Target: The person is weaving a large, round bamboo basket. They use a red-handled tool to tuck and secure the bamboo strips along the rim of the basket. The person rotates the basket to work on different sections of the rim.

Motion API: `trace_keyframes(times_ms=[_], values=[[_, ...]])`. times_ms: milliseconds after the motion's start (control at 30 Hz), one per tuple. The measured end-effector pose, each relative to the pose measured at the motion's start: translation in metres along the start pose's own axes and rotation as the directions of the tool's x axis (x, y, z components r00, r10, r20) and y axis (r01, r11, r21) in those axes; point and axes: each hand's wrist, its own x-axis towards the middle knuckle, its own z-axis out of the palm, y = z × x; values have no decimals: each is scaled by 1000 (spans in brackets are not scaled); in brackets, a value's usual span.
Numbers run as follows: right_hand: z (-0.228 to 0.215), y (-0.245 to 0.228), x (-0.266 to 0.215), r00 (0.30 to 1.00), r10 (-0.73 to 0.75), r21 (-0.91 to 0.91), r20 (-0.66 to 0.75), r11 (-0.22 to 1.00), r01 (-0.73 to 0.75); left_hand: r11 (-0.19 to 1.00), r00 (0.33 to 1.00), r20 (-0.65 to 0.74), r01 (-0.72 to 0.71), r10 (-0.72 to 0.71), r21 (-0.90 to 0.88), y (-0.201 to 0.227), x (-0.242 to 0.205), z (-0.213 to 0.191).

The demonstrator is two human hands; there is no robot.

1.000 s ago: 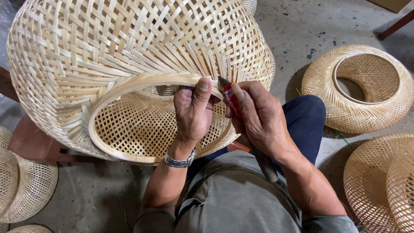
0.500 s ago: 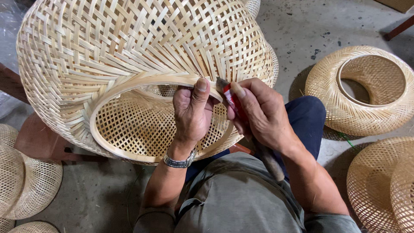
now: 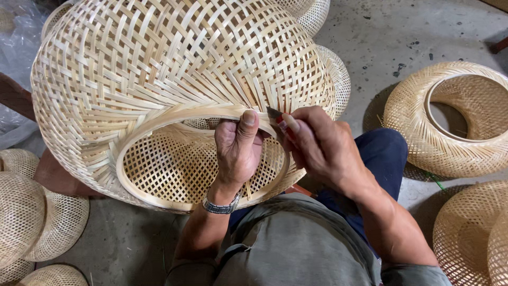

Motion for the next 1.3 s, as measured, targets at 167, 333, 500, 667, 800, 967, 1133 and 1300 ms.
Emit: trace_keyframes(times_ms=[167,333,500,667,800,967,1133,1300], values=[[-4,-8,3,929,306,465,206,805,-368,999,999,-33,39,-38,27,4,-9,-3],[-3,-12,2,946,291,316,143,892,-322,943,998,-22,-44,55,329,-5,-9,-19],[-5,-13,-4,992,79,-4,101,997,-79,915,973,-7,-212,229,344,-8,-8,-6],[-8,-12,-9,988,131,-43,87,991,-127,929,980,-104,-123,169,348,-2,-13,7],[-9,-11,-9,992,100,-54,75,994,-96,919,977,-85,-150,194,365,-2,-11,14],[-11,-14,-7,988,101,-65,118,994,-94,954,990,-101,-61,95,293,4,-11,18],[-11,-15,-8,985,124,-110,123,988,-110,956,992,-77,-76,102,284,3,-9,19],[-1,-10,-8,998,-49,-213,33,975,55,955,992,-35,-103,117,277,-3,-10,14]])
